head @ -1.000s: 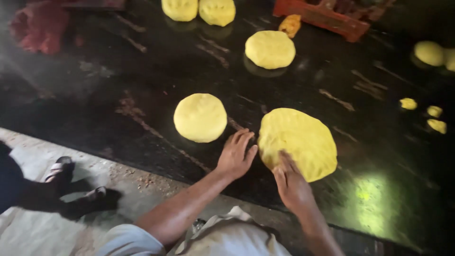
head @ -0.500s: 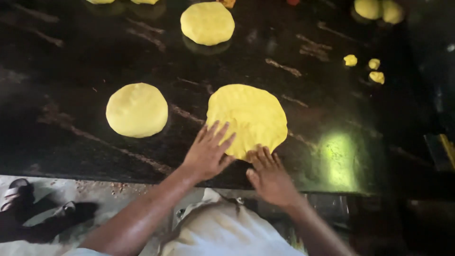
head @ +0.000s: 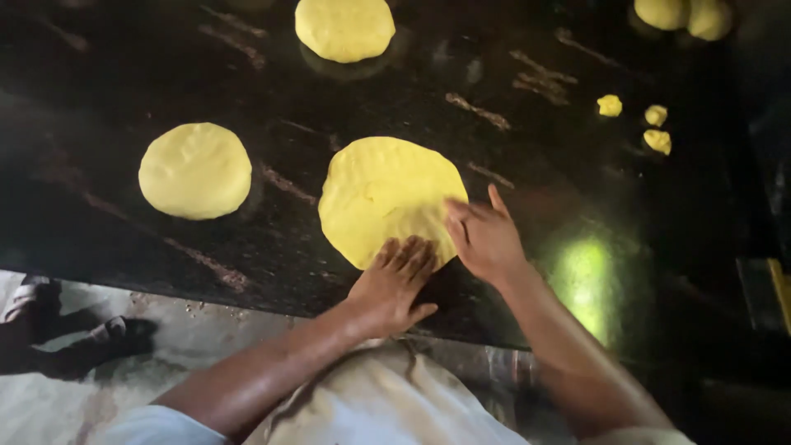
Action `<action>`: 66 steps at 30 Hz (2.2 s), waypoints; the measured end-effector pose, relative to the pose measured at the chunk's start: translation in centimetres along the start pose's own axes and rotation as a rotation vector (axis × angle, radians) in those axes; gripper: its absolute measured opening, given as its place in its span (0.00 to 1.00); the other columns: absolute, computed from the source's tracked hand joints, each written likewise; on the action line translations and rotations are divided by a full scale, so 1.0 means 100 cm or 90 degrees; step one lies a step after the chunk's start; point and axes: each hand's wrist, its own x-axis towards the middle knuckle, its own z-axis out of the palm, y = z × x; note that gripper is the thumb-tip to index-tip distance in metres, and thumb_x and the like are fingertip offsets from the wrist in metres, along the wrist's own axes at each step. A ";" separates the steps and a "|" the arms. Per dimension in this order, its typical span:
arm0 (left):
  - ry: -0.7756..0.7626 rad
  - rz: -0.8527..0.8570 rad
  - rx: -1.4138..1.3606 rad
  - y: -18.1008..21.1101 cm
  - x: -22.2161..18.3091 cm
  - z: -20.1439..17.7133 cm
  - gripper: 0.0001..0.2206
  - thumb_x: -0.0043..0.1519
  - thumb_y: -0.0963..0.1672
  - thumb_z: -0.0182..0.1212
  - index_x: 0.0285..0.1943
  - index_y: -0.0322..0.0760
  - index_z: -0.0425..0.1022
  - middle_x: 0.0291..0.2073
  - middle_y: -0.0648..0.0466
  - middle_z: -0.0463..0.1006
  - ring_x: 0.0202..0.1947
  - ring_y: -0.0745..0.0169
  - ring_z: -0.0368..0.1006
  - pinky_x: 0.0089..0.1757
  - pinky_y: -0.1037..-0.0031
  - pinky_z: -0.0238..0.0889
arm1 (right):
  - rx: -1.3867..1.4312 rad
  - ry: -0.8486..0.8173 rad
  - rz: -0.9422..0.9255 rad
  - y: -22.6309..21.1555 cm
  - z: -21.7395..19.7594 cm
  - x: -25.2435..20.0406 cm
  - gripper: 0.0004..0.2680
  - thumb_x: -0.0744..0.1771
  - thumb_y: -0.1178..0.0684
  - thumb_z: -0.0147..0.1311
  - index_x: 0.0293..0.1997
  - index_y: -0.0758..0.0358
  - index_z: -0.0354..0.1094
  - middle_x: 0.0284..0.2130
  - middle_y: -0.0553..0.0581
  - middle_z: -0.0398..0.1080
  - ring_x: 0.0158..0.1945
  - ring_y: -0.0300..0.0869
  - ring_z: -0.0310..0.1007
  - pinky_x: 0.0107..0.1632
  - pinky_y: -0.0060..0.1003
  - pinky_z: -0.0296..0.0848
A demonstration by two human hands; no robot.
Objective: Flattening and shaping balls of yellow dough on a dark countertop.
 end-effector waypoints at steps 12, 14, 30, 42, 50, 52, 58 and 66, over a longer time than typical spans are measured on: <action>0.074 -0.101 0.019 0.022 0.048 0.031 0.38 0.61 0.58 0.47 0.72 0.26 0.59 0.74 0.34 0.52 0.75 0.32 0.44 0.66 0.43 0.33 | -0.147 0.039 -0.364 -0.001 0.020 0.150 0.25 0.73 0.39 0.25 0.78 0.65 0.44 0.77 0.66 0.40 0.79 0.57 0.38 0.75 0.59 0.35; -0.038 -0.149 -0.023 0.020 0.054 0.017 0.34 0.66 0.58 0.45 0.71 0.28 0.59 0.75 0.35 0.50 0.76 0.35 0.41 0.68 0.45 0.31 | -0.068 -0.035 -0.350 0.000 0.019 0.166 0.24 0.73 0.40 0.26 0.77 0.61 0.43 0.77 0.64 0.38 0.78 0.57 0.35 0.74 0.59 0.34; 0.056 -0.192 -0.125 0.026 0.044 0.003 0.35 0.68 0.58 0.46 0.76 0.30 0.58 0.75 0.40 0.55 0.78 0.35 0.43 0.69 0.52 0.35 | 0.076 0.044 -0.426 0.083 0.003 0.105 0.20 0.73 0.46 0.33 0.76 0.54 0.52 0.76 0.53 0.50 0.81 0.50 0.43 0.77 0.67 0.34; 0.112 -0.200 -0.135 0.010 0.003 0.001 0.33 0.69 0.58 0.46 0.74 0.30 0.61 0.75 0.37 0.55 0.78 0.35 0.41 0.70 0.50 0.35 | 0.017 0.103 -0.434 0.050 0.015 -0.004 0.22 0.69 0.46 0.44 0.72 0.58 0.52 0.73 0.60 0.50 0.77 0.53 0.43 0.74 0.65 0.35; 0.508 -0.365 -0.044 -0.121 -0.118 -0.066 0.22 0.66 0.46 0.59 0.68 0.31 0.69 0.66 0.38 0.71 0.69 0.38 0.64 0.66 0.53 0.56 | 0.198 0.016 -0.205 0.016 0.013 0.006 0.18 0.69 0.51 0.45 0.69 0.55 0.62 0.70 0.57 0.61 0.75 0.46 0.54 0.72 0.59 0.44; 0.574 -0.432 -0.034 -0.167 -0.142 -0.079 0.21 0.66 0.45 0.58 0.67 0.31 0.70 0.64 0.38 0.73 0.66 0.39 0.67 0.64 0.55 0.60 | 0.281 0.056 -0.178 -0.036 -0.002 0.012 0.17 0.69 0.51 0.47 0.69 0.56 0.63 0.69 0.58 0.63 0.74 0.46 0.59 0.72 0.53 0.52; 0.619 -0.682 -0.576 -0.317 -0.163 -0.082 0.22 0.73 0.49 0.48 0.74 0.35 0.68 0.55 0.28 0.75 0.56 0.24 0.72 0.55 0.48 0.69 | 0.470 0.096 -0.247 -0.213 0.048 0.069 0.21 0.69 0.54 0.46 0.73 0.63 0.55 0.72 0.62 0.58 0.76 0.49 0.54 0.72 0.44 0.53; 0.425 -0.324 -0.934 -0.398 -0.116 -0.055 0.30 0.70 0.55 0.45 0.80 0.43 0.52 0.73 0.45 0.61 0.71 0.51 0.60 0.66 0.62 0.56 | 0.812 0.390 -0.107 -0.351 0.136 0.172 0.24 0.74 0.49 0.41 0.79 0.69 0.35 0.76 0.69 0.44 0.76 0.53 0.49 0.73 0.42 0.53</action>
